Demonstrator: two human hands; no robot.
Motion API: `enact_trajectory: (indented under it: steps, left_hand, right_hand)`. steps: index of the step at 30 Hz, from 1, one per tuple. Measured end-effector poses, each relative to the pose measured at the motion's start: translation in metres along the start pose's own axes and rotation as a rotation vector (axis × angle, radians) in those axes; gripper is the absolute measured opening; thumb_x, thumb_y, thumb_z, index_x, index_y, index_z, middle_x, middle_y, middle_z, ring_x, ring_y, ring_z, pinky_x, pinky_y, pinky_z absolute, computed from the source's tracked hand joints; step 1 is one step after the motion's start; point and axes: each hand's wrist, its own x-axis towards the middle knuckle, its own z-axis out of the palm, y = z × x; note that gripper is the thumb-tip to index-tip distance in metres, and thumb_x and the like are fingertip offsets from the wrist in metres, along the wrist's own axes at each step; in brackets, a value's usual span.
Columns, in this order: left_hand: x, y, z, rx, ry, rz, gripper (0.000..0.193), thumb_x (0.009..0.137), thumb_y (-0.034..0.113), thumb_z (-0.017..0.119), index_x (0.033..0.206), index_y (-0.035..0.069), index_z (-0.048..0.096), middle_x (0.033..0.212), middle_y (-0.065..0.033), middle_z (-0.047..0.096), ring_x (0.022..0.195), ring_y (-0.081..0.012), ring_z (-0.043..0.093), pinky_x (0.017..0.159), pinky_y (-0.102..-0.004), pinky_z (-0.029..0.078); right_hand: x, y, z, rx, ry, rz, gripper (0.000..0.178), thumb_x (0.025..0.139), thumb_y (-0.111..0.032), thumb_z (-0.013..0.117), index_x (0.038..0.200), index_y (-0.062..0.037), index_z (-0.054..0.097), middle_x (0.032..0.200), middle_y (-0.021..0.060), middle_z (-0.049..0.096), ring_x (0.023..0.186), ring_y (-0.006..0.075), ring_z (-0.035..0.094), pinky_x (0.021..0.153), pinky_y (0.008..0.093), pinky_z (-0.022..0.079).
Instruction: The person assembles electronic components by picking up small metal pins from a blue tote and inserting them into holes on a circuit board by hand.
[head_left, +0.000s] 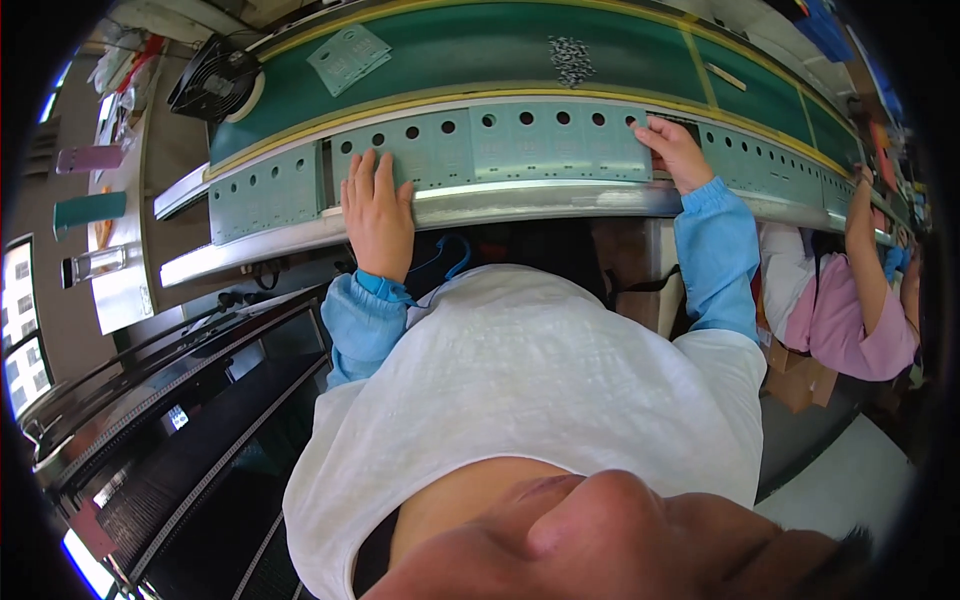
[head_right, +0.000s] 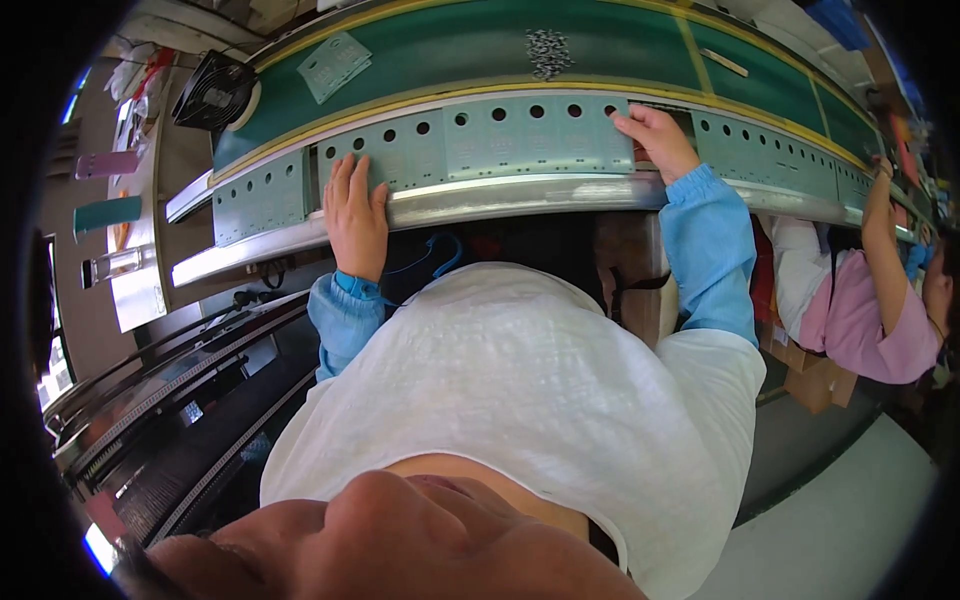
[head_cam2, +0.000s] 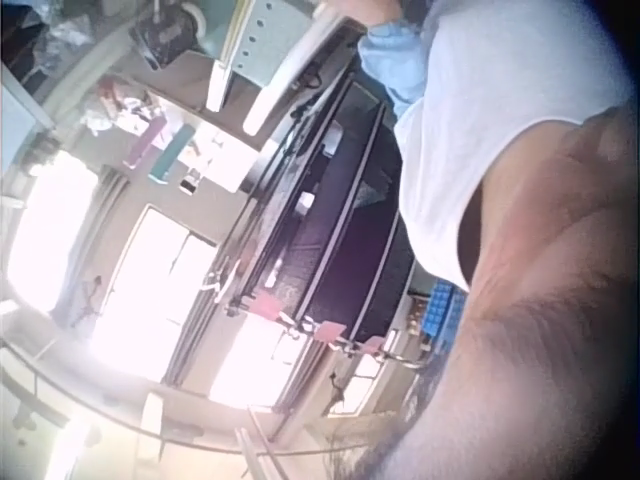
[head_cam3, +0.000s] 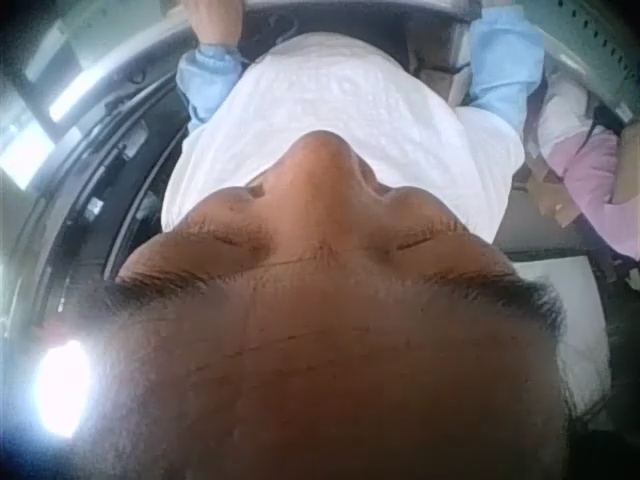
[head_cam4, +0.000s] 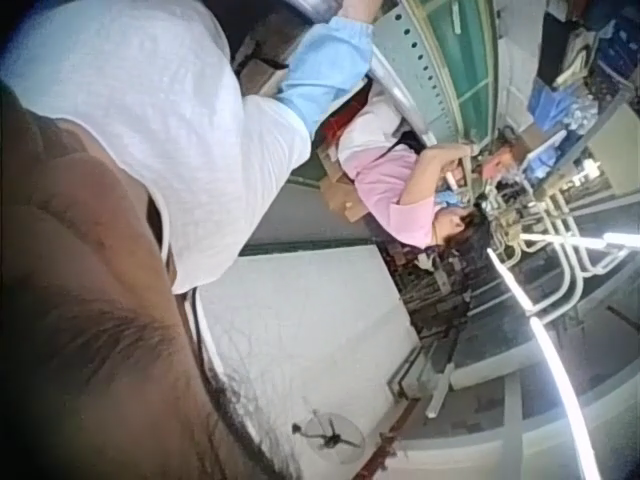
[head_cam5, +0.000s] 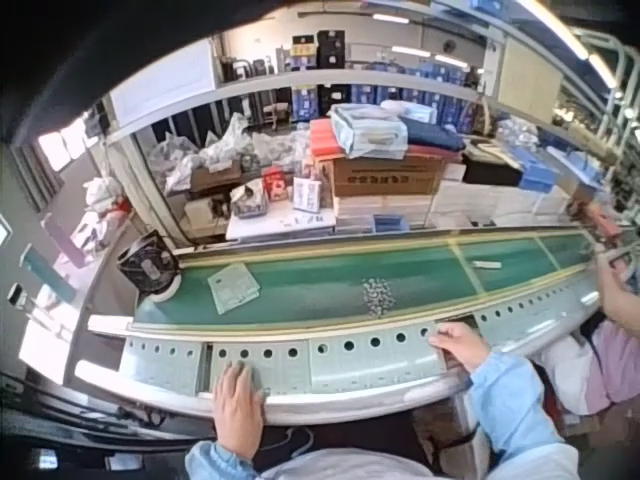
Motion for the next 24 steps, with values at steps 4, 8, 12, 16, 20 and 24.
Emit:
enact_trajectory:
  steps: [4,8,12,16,20,24]
  left_hand:
    - [0.009,0.038,0.008,-0.237,-0.121,0.225,0.057,0.089,0.019,0.075,0.142,0.007,0.056,0.151,-0.0164,0.050,0.143,-0.0409,0.043,0.117,-0.0565,0.035]
    - [0.010,0.087,0.011,-0.120,-0.287,0.379,0.069,0.088,0.044,0.074,0.150,0.019,0.053,0.161,-0.0077,0.042,0.150,-0.0425,0.032,0.116,-0.0665,0.030]
    - [0.011,0.093,0.013,0.004,-0.330,0.398,0.070,0.091,0.051,0.067,0.153,0.022,0.051,0.163,-0.0066,0.040,0.151,-0.0419,0.031,0.117,-0.0663,0.028]
    - [0.011,0.094,0.008,0.045,-0.370,0.365,0.069,0.091,0.052,0.067,0.151,0.021,0.052,0.163,-0.0065,0.041,0.151,-0.0419,0.032,0.117,-0.0671,0.027]
    - [0.044,0.100,-0.006,0.022,-0.405,0.390,0.058,0.090,0.041,0.071,0.142,0.018,0.059,0.147,-0.0081,0.056,0.138,-0.0372,0.048,0.115,-0.0619,0.033]
    - [0.100,0.108,0.024,-0.128,-0.311,0.393,0.039,0.089,0.022,0.073,0.126,0.012,0.067,0.118,-0.0119,0.066,0.115,-0.0345,0.061,0.100,-0.0489,0.047]
  right_hand:
    - [-0.008,0.020,-0.044,0.046,0.101,-0.046,0.035,0.103,-0.032,0.067,0.128,-0.0071,0.069,0.107,-0.0030,0.070,0.094,0.0065,0.065,0.083,0.0251,0.053]
    - [0.001,0.024,-0.031,0.004,0.104,-0.096,0.034,0.103,-0.031,0.067,0.126,-0.0064,0.070,0.103,-0.0023,0.071,0.084,0.0081,0.065,0.076,0.0248,0.053]
    - [-0.008,0.019,-0.025,-0.307,0.281,-0.175,0.031,0.098,-0.030,0.071,0.116,-0.0045,0.073,0.088,0.0070,0.076,0.072,0.0170,0.068,0.068,0.0304,0.054]
    - [-0.023,-0.010,-0.014,-0.841,0.554,-0.360,0.020,0.093,-0.022,0.073,0.109,-0.0112,0.073,0.096,0.0086,0.077,0.084,0.0258,0.074,0.072,0.0377,0.057]
    - [0.012,-0.035,-0.001,-0.668,0.366,-0.645,0.019,0.093,-0.023,0.072,0.108,-0.0109,0.073,0.099,0.0072,0.076,0.087,0.0253,0.073,0.075,0.0388,0.057]
    - [0.067,-0.053,0.017,-0.778,0.327,-0.698,0.015,0.093,-0.024,0.072,0.103,-0.0132,0.072,0.095,0.0041,0.072,0.087,0.0260,0.071,0.073,0.0401,0.056]
